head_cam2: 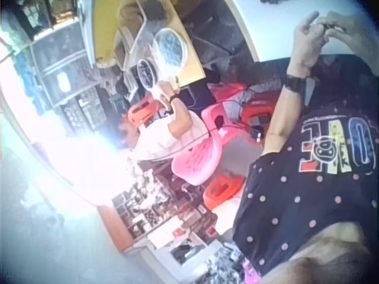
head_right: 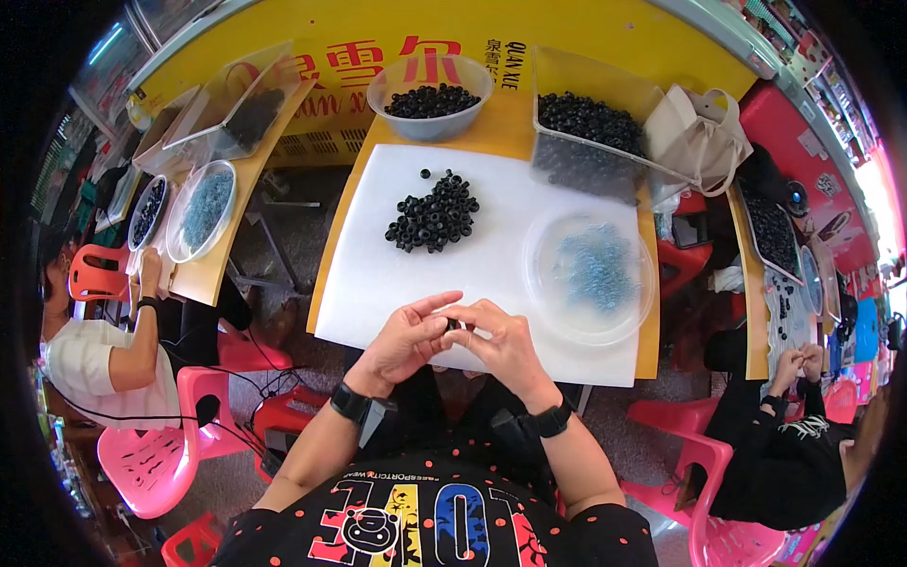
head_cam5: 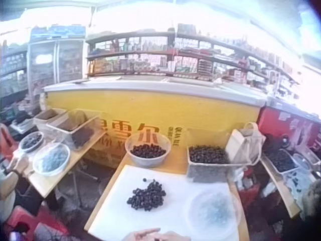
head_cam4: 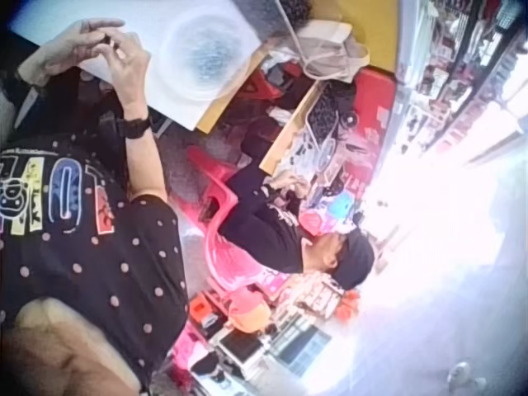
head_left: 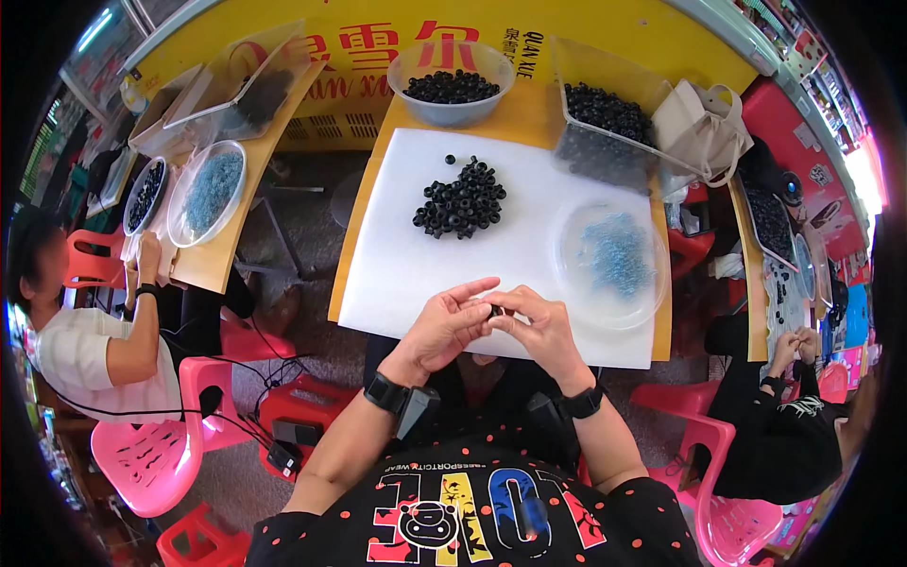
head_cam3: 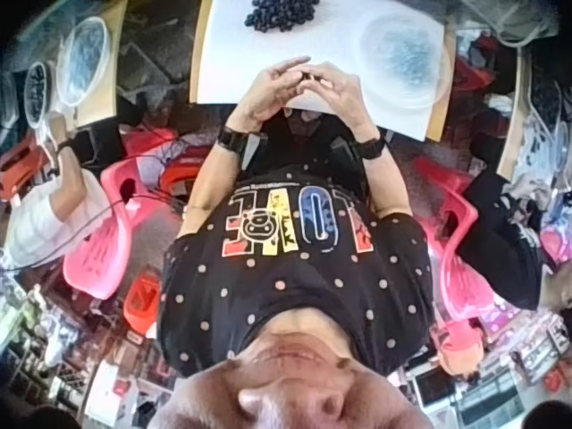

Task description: Inspecting and sorting small black O-rings or seals at a production workbench.

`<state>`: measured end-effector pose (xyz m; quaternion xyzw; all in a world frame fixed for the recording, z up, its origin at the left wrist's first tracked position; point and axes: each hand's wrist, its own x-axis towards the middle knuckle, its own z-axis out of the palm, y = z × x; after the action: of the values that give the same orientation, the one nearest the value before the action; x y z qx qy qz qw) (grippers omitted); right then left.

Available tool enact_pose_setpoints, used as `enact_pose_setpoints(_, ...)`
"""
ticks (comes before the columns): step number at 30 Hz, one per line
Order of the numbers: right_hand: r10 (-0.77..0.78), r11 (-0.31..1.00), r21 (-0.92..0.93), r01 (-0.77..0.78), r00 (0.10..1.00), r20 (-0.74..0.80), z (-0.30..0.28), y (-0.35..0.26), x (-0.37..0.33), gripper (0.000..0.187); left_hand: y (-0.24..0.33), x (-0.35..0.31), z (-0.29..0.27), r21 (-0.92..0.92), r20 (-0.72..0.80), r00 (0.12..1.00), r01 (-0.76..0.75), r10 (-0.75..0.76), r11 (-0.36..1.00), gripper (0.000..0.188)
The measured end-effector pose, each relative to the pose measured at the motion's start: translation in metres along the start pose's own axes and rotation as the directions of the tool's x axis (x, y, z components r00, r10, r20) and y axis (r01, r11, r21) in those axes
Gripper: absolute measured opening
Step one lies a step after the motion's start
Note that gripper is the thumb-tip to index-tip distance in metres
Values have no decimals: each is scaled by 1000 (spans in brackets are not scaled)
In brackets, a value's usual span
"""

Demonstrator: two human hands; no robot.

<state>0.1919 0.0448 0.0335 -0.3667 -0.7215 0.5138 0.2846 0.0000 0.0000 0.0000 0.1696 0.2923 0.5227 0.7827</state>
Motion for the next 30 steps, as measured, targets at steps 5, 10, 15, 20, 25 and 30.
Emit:
enact_pose_setpoints(5,-289,951,-141,274,952,-97,-4,24,40,38,24,35,-11,494,21,971,-215,236,842,57)
enact_pose_setpoints(10,-282,832,-505,230,959,-29,-7,51,40,38,4,41,-8,904,97,911,-249,400,347,69)
enact_pose_setpoints(15,-66,949,-302,96,992,108,-26,24,43,32,-14,36,-14,931,199,855,-318,479,180,79)
enact_pose_setpoints(20,29,999,-5,-32,955,-296,15,15,79,24,-16,39,-8,940,179,828,-303,532,156,99)
enact_pose_setpoints(25,-61,938,300,175,934,-353,42,38,87,30,-15,43,-8,954,199,812,-289,549,80,107)
enact_pose_setpoints(30,-167,972,146,185,978,-123,45,42,88,49,-23,45,-22,940,244,805,-334,542,73,66)
